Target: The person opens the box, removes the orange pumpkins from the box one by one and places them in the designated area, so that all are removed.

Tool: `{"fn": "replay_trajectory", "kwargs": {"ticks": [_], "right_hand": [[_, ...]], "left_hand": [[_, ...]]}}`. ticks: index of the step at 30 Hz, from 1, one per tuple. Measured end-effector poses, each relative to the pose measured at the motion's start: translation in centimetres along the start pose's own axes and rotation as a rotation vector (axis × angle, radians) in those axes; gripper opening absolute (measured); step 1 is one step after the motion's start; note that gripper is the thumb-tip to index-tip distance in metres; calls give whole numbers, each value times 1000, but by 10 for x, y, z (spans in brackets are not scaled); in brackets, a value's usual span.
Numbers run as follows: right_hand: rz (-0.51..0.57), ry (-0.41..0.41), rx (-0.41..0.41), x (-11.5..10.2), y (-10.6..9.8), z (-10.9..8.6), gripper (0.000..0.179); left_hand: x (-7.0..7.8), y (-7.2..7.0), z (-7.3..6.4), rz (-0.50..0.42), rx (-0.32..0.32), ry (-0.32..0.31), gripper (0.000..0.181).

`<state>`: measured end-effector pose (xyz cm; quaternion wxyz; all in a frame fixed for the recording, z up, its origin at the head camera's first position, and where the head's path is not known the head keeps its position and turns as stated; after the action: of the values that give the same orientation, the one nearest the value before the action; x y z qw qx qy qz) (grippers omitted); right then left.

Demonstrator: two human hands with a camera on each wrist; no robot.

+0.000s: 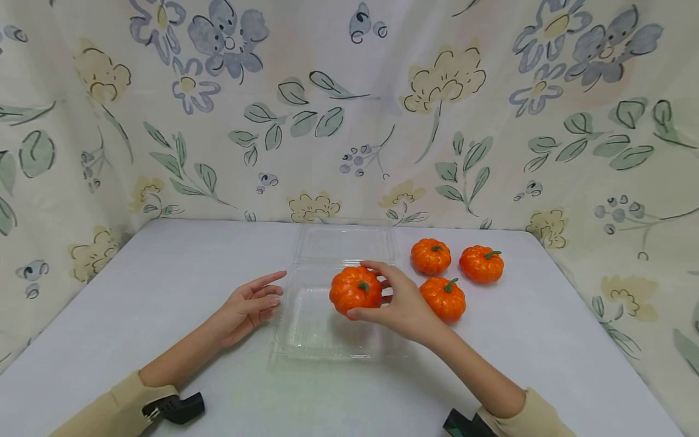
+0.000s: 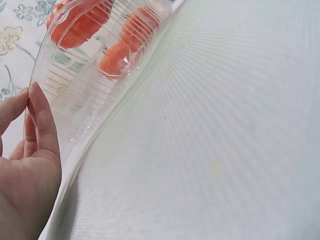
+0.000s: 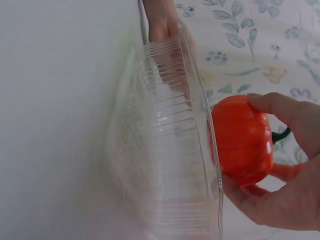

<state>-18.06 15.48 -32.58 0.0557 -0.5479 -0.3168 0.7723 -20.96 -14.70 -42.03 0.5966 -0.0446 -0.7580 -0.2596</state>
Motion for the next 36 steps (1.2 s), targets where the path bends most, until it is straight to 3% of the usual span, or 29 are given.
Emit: {"fn": "replay_trajectory", "kwargs": {"ticks": [18, 36], "right_hand": [[-6, 0, 61, -3, -23, -16, 76], [-71, 55, 105, 4, -49, -33, 80]], "left_hand": [[0, 1, 0, 11, 20, -13, 66], [0, 1, 0, 0, 9, -9, 65]]}}
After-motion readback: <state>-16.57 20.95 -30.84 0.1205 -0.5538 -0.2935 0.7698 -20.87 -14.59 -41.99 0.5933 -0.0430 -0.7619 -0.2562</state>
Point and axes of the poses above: each hand's wrist, its own z-axis towards the middle knuckle, its own y-axis out of the palm, x = y × z, the point moved 5 cm from there along z, towards the middle knuckle, and after that the axes turned 8 degrees about -y, right-handed, at the moved point
